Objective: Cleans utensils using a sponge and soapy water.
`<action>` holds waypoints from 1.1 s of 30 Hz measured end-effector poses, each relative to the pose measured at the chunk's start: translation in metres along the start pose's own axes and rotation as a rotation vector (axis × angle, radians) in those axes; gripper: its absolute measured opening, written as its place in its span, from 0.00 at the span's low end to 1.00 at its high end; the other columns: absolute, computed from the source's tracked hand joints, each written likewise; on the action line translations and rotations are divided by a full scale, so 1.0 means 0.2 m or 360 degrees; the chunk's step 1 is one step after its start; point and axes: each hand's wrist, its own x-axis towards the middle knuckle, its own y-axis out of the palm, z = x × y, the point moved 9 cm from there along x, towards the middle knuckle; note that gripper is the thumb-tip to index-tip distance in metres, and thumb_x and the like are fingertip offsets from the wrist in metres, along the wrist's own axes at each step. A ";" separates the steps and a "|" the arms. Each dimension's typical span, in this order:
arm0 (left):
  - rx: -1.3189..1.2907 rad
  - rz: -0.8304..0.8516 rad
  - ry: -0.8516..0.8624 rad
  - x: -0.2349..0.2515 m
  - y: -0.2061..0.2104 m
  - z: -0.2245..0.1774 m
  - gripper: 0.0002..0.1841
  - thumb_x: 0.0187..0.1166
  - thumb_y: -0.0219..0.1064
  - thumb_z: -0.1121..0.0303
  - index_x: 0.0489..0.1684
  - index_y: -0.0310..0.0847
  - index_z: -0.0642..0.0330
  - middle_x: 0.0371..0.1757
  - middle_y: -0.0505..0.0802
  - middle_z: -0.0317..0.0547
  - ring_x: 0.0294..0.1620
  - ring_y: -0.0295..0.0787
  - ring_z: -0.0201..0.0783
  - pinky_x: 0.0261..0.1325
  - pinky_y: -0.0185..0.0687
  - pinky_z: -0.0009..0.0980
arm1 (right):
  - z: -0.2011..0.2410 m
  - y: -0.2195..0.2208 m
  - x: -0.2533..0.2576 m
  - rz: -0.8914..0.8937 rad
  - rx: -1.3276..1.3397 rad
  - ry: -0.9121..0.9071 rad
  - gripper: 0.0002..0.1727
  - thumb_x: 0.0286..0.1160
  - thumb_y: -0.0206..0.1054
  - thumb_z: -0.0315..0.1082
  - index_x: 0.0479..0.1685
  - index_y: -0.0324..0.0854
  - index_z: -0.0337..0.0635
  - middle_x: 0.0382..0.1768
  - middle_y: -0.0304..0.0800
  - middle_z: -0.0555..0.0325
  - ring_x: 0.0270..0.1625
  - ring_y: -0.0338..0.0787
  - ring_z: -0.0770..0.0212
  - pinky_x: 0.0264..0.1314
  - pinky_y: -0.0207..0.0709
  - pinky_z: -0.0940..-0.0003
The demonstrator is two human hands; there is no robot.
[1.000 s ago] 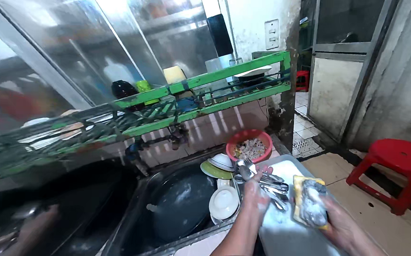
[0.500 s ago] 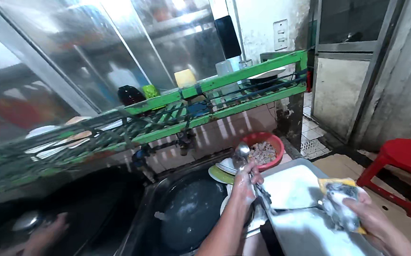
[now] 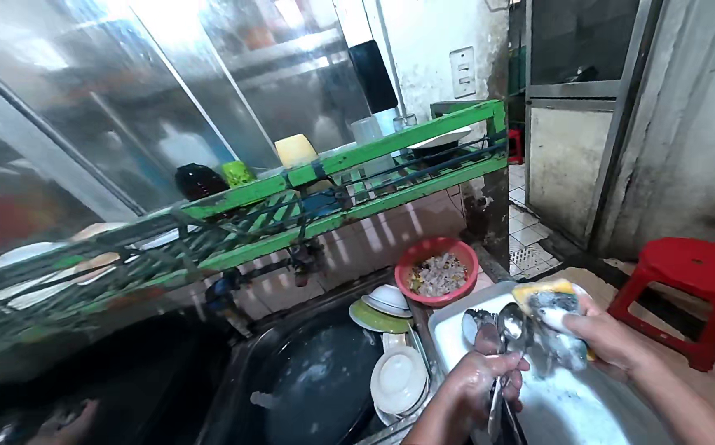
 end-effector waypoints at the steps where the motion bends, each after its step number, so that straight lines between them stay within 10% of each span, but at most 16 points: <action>1: -0.0018 -0.0084 0.0012 0.02 -0.02 0.01 0.09 0.91 0.55 0.66 0.47 0.79 0.60 0.22 0.82 0.34 0.20 0.80 0.29 0.29 0.83 0.25 | -0.04 -0.01 -0.01 -0.0053 0.0068 0.0043 0.39 0.65 0.62 0.28 0.84 0.57 0.41 0.50 0.88 0.54 0.42 0.92 0.66 0.43 0.89 0.67; 4: -0.0091 -0.0393 0.0078 0.03 -0.06 0.01 0.05 0.91 0.57 0.70 0.45 0.74 0.63 0.22 0.83 0.39 0.18 0.82 0.31 0.25 0.84 0.26 | -0.12 0.05 -0.06 -0.0025 0.0087 0.0082 0.40 0.67 0.65 0.32 0.85 0.56 0.41 0.52 0.87 0.54 0.44 0.92 0.65 0.45 0.89 0.65; 8: -0.0077 -0.0617 0.0213 0.00 0.00 0.00 0.05 0.88 0.60 0.74 0.45 0.76 0.68 0.21 0.82 0.40 0.13 0.75 0.29 0.19 0.76 0.23 | -0.18 0.08 0.01 -0.0087 -0.0337 0.0014 0.33 0.56 0.74 0.22 0.71 0.78 0.38 0.60 0.88 0.46 0.60 0.90 0.55 0.63 0.85 0.52; 11: -0.0065 -0.0735 0.0229 -0.03 0.01 0.02 0.07 0.87 0.63 0.73 0.50 0.76 0.70 0.21 0.81 0.40 0.11 0.72 0.27 0.15 0.72 0.20 | -0.19 0.07 0.01 -0.0225 -0.0325 0.0028 0.33 0.61 0.72 0.23 0.74 0.75 0.36 0.64 0.86 0.43 0.63 0.88 0.54 0.67 0.82 0.51; 15: 0.0081 -0.0909 0.0190 -0.09 -0.03 0.02 0.07 0.80 0.63 0.79 0.29 0.76 0.67 0.13 0.80 0.39 0.09 0.71 0.27 0.15 0.69 0.22 | -0.24 0.18 -0.08 0.0068 -0.0507 0.0060 0.31 0.65 0.71 0.26 0.74 0.75 0.40 0.62 0.87 0.45 0.62 0.89 0.54 0.66 0.83 0.50; 33: -0.0011 -0.0984 0.0248 -0.14 -0.01 0.15 0.07 0.84 0.64 0.75 0.36 0.76 0.68 0.16 0.81 0.40 0.10 0.70 0.27 0.16 0.69 0.22 | -0.19 0.09 -0.01 -0.0017 -0.0951 0.0107 0.31 0.73 0.72 0.33 0.78 0.74 0.37 0.69 0.84 0.35 0.73 0.83 0.40 0.77 0.72 0.39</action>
